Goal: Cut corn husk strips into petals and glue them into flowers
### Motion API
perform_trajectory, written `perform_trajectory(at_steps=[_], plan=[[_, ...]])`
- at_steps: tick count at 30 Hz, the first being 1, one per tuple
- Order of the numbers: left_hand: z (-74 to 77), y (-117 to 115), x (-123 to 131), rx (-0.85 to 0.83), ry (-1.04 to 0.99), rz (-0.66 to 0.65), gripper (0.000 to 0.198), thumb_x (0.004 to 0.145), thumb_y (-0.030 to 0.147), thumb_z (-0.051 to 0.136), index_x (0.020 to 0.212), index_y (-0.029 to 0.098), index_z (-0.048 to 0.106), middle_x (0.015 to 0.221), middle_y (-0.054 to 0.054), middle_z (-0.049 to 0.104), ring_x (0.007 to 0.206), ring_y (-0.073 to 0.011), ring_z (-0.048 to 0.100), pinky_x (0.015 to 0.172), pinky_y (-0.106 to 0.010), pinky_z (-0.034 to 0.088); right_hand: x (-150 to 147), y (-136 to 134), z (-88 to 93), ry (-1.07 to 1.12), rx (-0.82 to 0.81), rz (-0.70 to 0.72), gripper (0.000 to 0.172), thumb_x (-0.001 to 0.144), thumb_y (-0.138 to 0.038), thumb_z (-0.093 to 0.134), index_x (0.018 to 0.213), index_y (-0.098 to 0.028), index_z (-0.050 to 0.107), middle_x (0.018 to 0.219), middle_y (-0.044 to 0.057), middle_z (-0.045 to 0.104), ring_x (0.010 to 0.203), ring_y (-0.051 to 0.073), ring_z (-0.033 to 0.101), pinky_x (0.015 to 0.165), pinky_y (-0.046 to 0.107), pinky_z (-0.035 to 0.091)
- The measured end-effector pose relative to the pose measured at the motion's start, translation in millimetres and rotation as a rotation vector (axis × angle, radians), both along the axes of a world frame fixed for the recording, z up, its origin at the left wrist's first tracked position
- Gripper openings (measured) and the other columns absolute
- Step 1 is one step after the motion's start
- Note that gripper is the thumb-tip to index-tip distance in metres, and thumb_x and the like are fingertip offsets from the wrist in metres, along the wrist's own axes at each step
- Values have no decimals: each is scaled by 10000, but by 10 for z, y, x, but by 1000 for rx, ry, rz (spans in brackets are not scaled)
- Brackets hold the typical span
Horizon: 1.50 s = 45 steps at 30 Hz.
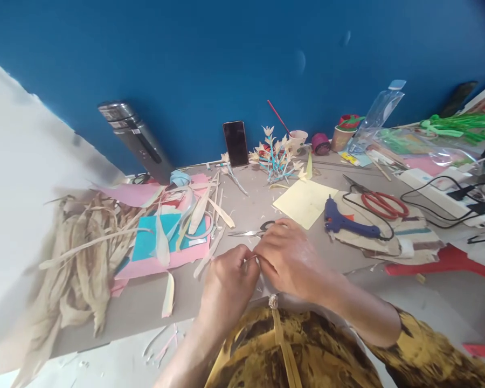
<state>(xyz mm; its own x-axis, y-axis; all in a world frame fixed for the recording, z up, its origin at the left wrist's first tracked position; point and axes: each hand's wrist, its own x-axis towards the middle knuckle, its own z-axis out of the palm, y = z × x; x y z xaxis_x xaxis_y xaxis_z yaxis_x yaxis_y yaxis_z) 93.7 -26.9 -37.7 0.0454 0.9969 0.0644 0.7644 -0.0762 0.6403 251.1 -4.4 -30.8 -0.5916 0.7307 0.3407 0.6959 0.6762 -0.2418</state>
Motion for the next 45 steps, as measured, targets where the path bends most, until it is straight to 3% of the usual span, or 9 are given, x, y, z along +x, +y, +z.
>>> perform_trajectory(at_steps=[8,13,17,21,30,33,36,41,45], plan=[[79,-102,-89,-55,66,-54,191,778,180,469,590,203,448,487,70,345,494,-103,290,517,-247,222,87,-6,-133,10,-36,-79,150,801,-126,569,684,-186,643,642,27,673,703,186,589,802,345,375],[190,-106,-228,-137,3,49,204,794,263,481,602,204,519,506,62,399,492,-105,340,496,-224,266,468,80,-2,5,-57,-433,286,788,-59,518,945,-184,722,896,100,744,867,257,642,770,361,431],[200,-71,-255,-204,9,58,200,782,275,487,602,202,533,512,61,384,490,-106,341,473,-219,260,402,41,164,145,17,-134,446,838,-71,507,1266,-167,592,1235,126,674,1146,262,571,944,401,426],[180,-98,-177,-126,20,0,221,775,243,475,560,201,450,490,64,313,497,-105,309,482,-230,230,18,-54,194,48,-32,119,121,868,-149,569,799,-181,663,803,66,723,863,219,623,914,391,391],[200,-133,-213,-126,-56,19,267,801,302,503,555,200,482,477,67,331,477,-102,312,484,-223,253,118,74,14,-49,-31,-76,179,807,-114,573,655,-186,632,637,29,669,659,173,576,780,342,363],[216,-86,-263,-173,-70,38,227,783,292,514,576,201,532,499,61,375,479,-104,333,473,-217,269,328,150,112,-80,-59,-289,224,804,-65,537,897,-168,714,761,79,718,750,220,620,745,346,392],[239,-54,-251,-221,-62,31,219,772,299,527,578,199,537,507,57,388,493,-107,356,468,-212,268,315,138,250,59,-78,-107,463,855,-136,557,1315,-186,584,1158,107,714,1004,229,631,843,344,429],[235,-80,-177,-179,-85,17,268,794,336,519,568,193,530,498,60,329,485,-99,302,462,-217,228,-37,66,243,-23,-157,110,214,891,-171,581,705,-187,685,662,29,696,689,169,612,787,326,405],[217,-122,-205,-184,-154,16,246,772,316,541,562,189,557,479,58,362,480,-97,311,469,-220,236,44,109,92,-16,-157,76,153,830,-120,600,745,-196,701,662,17,699,658,160,612,762,317,398]])
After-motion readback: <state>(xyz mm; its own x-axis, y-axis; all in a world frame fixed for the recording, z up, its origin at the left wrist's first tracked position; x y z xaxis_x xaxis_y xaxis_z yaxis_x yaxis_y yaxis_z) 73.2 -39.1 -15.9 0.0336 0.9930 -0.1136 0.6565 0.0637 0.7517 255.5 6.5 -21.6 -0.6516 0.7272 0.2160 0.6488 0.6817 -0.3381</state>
